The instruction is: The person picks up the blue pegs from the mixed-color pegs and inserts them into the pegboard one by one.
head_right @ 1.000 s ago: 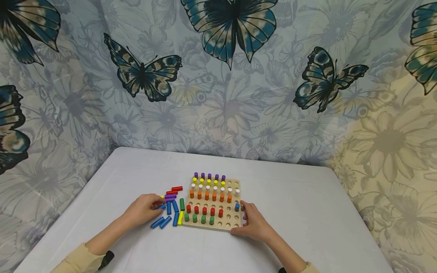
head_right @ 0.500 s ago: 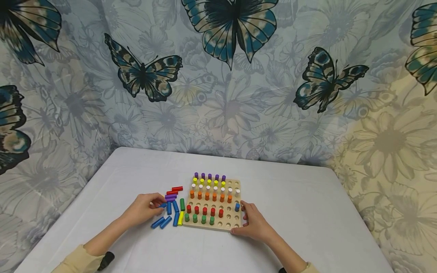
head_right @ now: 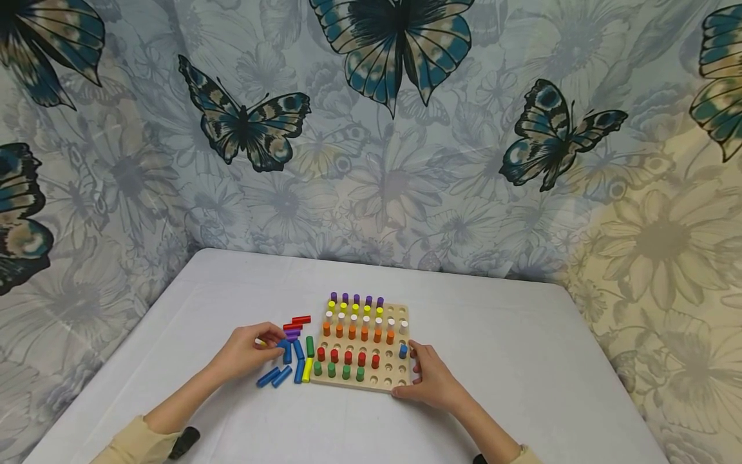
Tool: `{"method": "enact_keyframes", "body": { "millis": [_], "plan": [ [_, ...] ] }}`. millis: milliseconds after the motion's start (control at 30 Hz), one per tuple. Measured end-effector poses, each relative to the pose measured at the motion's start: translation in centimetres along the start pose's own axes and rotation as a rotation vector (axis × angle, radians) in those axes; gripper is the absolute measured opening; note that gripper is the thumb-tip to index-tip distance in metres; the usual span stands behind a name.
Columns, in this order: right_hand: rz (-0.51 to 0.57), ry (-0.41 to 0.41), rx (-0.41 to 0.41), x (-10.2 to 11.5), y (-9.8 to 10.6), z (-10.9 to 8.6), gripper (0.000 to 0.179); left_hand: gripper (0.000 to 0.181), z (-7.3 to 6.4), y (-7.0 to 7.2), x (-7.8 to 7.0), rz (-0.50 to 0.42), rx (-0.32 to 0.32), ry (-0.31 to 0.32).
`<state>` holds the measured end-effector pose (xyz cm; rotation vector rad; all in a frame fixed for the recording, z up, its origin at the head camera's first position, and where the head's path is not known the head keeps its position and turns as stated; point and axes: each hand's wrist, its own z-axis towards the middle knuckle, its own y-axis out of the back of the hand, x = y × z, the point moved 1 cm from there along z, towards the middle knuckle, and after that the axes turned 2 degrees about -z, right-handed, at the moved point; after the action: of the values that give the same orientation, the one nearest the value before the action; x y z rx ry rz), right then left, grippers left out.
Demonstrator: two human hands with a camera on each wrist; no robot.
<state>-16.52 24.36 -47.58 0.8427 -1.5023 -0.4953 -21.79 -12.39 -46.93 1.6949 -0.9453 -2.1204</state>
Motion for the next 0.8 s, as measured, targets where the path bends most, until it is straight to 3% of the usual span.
{"method": "enact_keyframes", "body": {
  "millis": [233,533,800],
  "plan": [
    [-0.002,-0.003,-0.002,-0.1,0.0,0.1,0.100,0.024,0.3,0.0,-0.5,-0.036,-0.025,0.025],
    [-0.001,0.009,-0.001,-0.2,-0.1,0.0,0.100,0.022,1.0,-0.7,-1.3,-0.094,-0.010,0.044],
    [-0.007,0.020,-0.001,-0.2,0.0,0.1,0.100,0.022,1.8,-1.3,-1.8,-0.137,-0.007,-0.004]
  ]
}}
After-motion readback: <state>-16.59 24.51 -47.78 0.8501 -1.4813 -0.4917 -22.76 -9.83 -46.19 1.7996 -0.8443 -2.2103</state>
